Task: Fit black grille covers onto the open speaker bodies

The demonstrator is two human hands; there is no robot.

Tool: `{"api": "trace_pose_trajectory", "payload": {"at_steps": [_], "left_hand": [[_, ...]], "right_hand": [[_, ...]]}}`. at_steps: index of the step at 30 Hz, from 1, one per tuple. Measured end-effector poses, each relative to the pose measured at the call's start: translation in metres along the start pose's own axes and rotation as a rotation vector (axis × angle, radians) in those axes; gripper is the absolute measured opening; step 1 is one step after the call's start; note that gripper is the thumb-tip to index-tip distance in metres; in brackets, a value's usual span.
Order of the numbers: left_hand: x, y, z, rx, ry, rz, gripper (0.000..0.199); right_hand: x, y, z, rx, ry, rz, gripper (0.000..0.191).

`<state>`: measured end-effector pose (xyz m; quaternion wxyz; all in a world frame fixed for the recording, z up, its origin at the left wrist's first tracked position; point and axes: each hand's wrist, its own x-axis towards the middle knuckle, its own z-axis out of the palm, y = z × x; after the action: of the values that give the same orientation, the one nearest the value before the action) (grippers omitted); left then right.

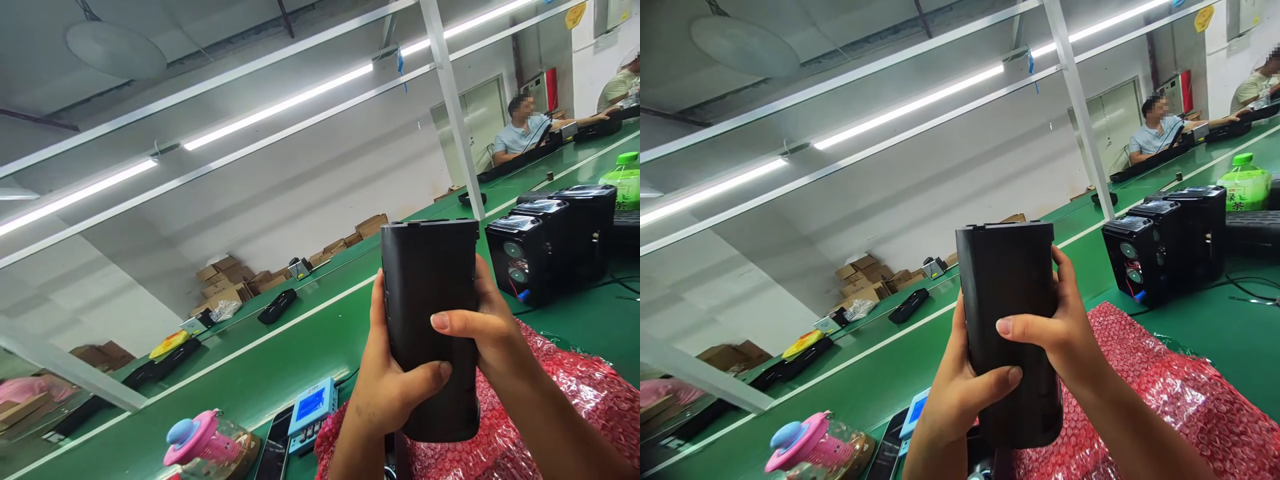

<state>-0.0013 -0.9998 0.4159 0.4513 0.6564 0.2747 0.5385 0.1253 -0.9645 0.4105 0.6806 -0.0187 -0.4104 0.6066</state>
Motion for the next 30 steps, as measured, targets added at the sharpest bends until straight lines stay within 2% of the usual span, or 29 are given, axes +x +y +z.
{"api": "trace_pose_trajectory", "payload": {"at_steps": [18, 30], "left_hand": [[-0.002, 0.001, -0.001, -0.002, 0.005, -0.025, 0.114], [-0.004, 0.012, 0.008, 0.003, 0.083, -0.102, 0.117]], "right_hand": [[-0.001, -0.004, 0.0, -0.009, -0.013, -0.023, 0.083], [-0.002, -0.002, 0.001, -0.066, -0.007, -0.019, 0.084]]}}
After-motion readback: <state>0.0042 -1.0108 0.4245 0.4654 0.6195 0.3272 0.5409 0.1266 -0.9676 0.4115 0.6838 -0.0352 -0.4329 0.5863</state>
